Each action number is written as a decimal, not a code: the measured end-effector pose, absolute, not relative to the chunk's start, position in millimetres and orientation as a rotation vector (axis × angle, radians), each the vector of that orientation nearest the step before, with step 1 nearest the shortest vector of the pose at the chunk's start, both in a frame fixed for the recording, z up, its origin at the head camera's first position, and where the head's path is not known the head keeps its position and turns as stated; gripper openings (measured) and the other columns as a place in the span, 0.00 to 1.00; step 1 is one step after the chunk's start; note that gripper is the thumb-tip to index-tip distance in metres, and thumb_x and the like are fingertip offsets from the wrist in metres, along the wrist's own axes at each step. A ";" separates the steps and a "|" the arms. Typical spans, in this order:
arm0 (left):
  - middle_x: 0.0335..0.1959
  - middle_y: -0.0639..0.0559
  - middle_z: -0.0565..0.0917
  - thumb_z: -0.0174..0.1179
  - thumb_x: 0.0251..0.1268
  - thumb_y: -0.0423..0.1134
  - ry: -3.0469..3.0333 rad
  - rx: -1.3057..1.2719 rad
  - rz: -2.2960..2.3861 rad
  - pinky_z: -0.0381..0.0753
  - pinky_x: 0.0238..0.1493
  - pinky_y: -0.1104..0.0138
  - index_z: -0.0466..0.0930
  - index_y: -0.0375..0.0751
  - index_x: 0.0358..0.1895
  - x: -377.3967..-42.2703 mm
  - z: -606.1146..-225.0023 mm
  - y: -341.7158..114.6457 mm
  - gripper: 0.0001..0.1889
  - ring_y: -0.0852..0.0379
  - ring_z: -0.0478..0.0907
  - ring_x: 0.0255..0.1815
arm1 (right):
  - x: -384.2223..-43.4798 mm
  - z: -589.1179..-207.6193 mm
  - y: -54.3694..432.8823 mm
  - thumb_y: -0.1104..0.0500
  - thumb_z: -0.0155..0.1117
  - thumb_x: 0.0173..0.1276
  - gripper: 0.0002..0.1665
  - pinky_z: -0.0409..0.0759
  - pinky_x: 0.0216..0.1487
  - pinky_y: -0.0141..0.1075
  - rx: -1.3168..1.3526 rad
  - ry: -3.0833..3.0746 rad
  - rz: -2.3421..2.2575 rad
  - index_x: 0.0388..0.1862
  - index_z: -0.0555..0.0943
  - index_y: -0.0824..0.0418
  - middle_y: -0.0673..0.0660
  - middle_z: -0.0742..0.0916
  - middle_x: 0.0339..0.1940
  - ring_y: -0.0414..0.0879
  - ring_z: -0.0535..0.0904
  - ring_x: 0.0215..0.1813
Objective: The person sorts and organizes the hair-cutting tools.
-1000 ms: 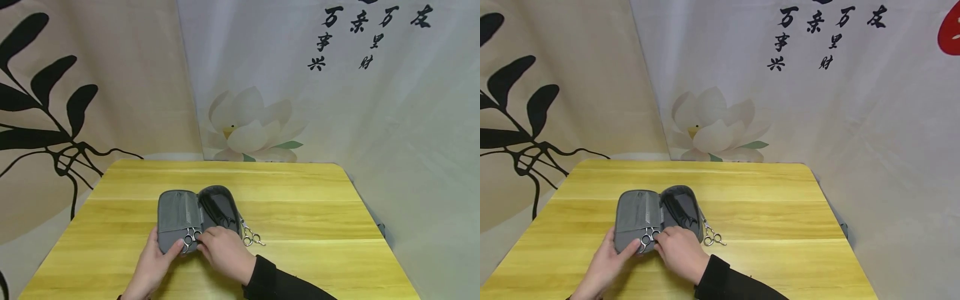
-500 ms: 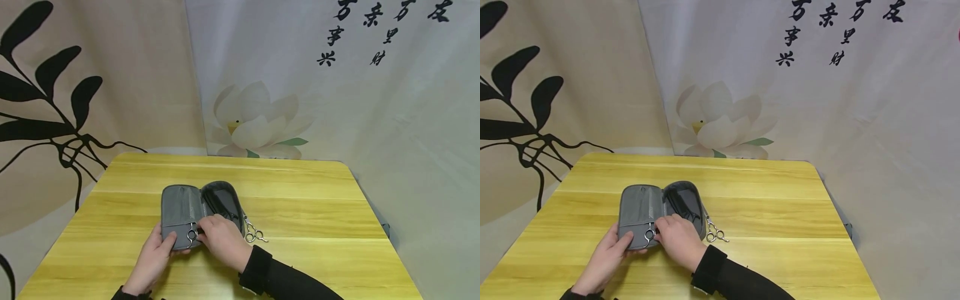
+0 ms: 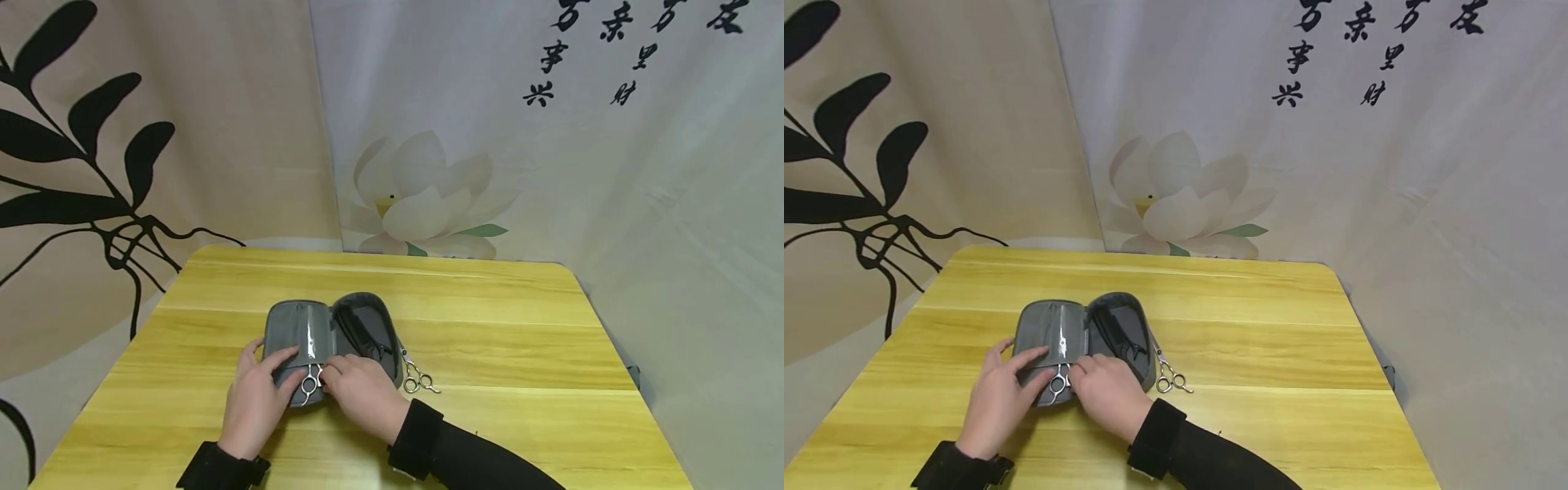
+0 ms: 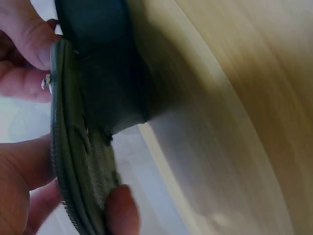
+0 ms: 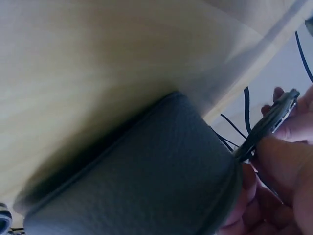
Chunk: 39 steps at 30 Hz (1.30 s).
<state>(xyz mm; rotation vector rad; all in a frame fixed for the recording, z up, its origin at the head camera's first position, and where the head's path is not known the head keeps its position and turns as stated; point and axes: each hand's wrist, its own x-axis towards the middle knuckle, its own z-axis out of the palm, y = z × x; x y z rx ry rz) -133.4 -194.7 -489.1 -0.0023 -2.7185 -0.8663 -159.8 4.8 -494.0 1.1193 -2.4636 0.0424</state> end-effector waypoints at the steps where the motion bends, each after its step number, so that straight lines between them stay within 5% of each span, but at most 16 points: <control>1: 0.73 0.20 0.69 0.78 0.64 0.41 -2.711 -0.029 -0.842 0.85 0.51 0.34 0.91 0.41 0.58 -135.9 -489.7 -194.9 0.20 0.21 0.75 0.68 | -159.8 -495.4 4.5 0.48 0.69 0.77 0.08 0.86 0.46 0.30 1.117 -2.453 0.030 0.43 0.88 0.49 0.44 0.91 0.49 0.38 0.87 0.46; 4: 0.74 0.22 0.70 0.81 0.60 0.42 -2.685 -0.091 -0.736 0.87 0.48 0.35 0.94 0.43 0.50 -141.6 -490.7 -193.6 0.16 0.22 0.78 0.66 | -159.8 -497.8 3.3 0.51 0.68 0.77 0.06 0.86 0.44 0.30 1.123 -2.413 -0.014 0.39 0.88 0.50 0.45 0.91 0.49 0.39 0.86 0.45; 8: 0.66 0.28 0.81 0.83 0.55 0.43 -2.573 -0.183 -0.498 0.87 0.31 0.43 0.96 0.49 0.39 -147.1 -493.8 -190.2 0.10 0.29 0.88 0.46 | -160.4 -499.7 1.2 0.56 0.66 0.75 0.05 0.86 0.45 0.31 1.127 -2.376 -0.115 0.39 0.87 0.52 0.48 0.89 0.49 0.40 0.85 0.44; 13: 0.53 0.35 0.85 0.82 0.55 0.40 -2.404 -0.280 -0.292 0.83 0.18 0.48 0.94 0.45 0.35 -149.8 -504.8 -187.0 0.07 0.34 0.83 0.32 | -159.1 -506.2 -1.9 0.57 0.57 0.78 0.09 0.85 0.45 0.31 1.140 -2.320 -0.261 0.40 0.84 0.54 0.50 0.86 0.47 0.41 0.82 0.42; 17: 0.49 0.39 0.84 0.76 0.62 0.36 -2.375 -0.267 -0.323 0.85 0.19 0.44 0.90 0.40 0.35 -148.4 -511.2 -183.3 0.04 0.32 0.80 0.40 | -157.8 -514.9 -3.5 0.57 0.51 0.81 0.12 0.84 0.45 0.31 1.138 -2.306 -0.290 0.43 0.83 0.54 0.51 0.86 0.47 0.42 0.81 0.42; 22: 0.50 0.40 0.83 0.72 0.68 0.33 -2.468 -0.099 -0.564 0.83 0.25 0.38 0.87 0.42 0.35 -143.0 -510.4 -179.2 0.04 0.32 0.78 0.51 | -159.7 -518.9 -1.7 0.51 0.59 0.82 0.10 0.84 0.44 0.31 1.103 -2.372 -0.136 0.43 0.84 0.52 0.47 0.86 0.43 0.40 0.82 0.42; 27: 0.53 0.41 0.82 0.70 0.71 0.34 -2.560 0.054 -0.739 0.81 0.31 0.37 0.87 0.45 0.37 -138.8 -504.1 -175.3 0.03 0.33 0.77 0.55 | -157.6 -513.7 2.3 0.37 0.68 0.76 0.19 0.86 0.48 0.33 1.057 -2.400 0.128 0.40 0.86 0.51 0.46 0.88 0.40 0.40 0.85 0.43; 34: 0.59 0.38 0.81 0.67 0.76 0.39 -2.688 0.129 -0.838 0.82 0.37 0.36 0.88 0.46 0.42 -135.6 -493.1 -169.1 0.03 0.32 0.76 0.60 | -152.2 -508.4 9.2 0.37 0.70 0.73 0.21 0.86 0.49 0.34 1.169 -2.295 0.152 0.56 0.84 0.45 0.48 0.86 0.56 0.43 0.85 0.50; 39: 0.60 0.37 0.81 0.66 0.77 0.40 -2.742 0.143 -0.870 0.83 0.43 0.37 0.88 0.46 0.43 -135.2 -491.2 -166.7 0.04 0.32 0.76 0.62 | -150.2 -510.9 11.8 0.38 0.64 0.78 0.15 0.86 0.50 0.36 1.247 -2.193 0.072 0.54 0.85 0.43 0.48 0.86 0.60 0.45 0.85 0.54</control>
